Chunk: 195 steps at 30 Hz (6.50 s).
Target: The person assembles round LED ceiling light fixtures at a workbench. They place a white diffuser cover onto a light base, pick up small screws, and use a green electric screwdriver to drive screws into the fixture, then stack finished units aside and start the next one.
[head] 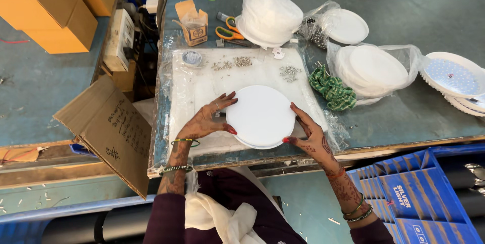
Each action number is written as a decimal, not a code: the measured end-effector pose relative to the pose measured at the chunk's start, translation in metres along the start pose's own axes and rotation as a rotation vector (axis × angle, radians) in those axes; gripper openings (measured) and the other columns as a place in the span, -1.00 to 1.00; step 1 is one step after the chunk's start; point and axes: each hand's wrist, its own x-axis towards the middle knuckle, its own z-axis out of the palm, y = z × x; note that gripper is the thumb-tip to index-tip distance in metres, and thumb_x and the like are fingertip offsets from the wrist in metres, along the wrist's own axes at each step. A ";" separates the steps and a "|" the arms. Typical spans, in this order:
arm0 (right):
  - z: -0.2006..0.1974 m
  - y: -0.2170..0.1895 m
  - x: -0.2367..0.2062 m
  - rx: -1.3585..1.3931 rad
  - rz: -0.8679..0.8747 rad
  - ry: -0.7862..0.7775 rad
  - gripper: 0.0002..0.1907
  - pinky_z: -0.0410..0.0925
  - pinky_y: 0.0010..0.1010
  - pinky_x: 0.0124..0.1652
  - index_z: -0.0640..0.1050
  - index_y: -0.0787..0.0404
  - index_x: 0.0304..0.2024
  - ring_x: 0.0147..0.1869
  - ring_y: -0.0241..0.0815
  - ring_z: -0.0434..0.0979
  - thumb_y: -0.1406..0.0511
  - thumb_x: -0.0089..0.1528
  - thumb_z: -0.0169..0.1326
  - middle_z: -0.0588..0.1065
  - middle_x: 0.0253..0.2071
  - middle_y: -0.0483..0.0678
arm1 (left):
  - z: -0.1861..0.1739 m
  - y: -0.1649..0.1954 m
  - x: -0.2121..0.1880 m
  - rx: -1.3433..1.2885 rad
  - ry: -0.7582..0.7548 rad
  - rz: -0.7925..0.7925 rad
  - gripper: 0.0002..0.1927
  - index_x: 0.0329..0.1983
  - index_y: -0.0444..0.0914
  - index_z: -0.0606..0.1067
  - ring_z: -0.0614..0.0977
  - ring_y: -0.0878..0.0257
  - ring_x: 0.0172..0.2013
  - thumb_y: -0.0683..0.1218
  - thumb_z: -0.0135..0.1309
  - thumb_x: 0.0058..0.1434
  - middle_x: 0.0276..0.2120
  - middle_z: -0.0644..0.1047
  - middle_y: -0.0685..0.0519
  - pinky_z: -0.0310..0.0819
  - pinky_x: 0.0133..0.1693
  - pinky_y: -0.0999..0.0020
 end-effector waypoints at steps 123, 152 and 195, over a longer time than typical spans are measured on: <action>0.055 -0.082 0.015 -0.460 -0.643 0.060 -0.58 0.45 -0.10 0.14 0.60 0.24 -0.01 0.08 0.01 0.64 0.12 0.18 0.22 0.63 0.01 -0.07 | 0.061 0.138 -0.075 0.276 0.578 0.267 -0.42 0.18 -0.22 0.51 0.56 0.12 -0.01 -0.21 0.24 0.01 -0.07 0.56 0.06 0.27 0.30 -0.03; 0.046 -0.056 0.015 -0.350 -0.587 0.113 -0.53 0.42 -0.25 0.03 0.62 0.25 -0.18 -0.05 -0.06 0.60 0.22 -0.10 0.41 0.64 -0.15 -0.02 | 0.066 0.137 -0.074 0.396 0.536 0.295 -0.43 0.23 -0.26 0.46 0.54 0.12 0.07 -0.27 0.19 0.08 -0.06 0.52 0.02 0.21 0.36 -0.04; 0.045 -0.052 0.019 -0.357 -0.614 0.098 -0.57 0.40 -0.26 0.00 0.57 0.19 -0.21 -0.08 -0.10 0.54 0.20 -0.07 0.38 0.64 -0.13 -0.07 | 0.066 0.139 -0.077 0.335 0.581 0.322 -0.39 0.20 -0.25 0.48 0.55 0.07 -0.02 -0.29 0.19 0.00 -0.06 0.54 0.03 0.39 0.12 0.12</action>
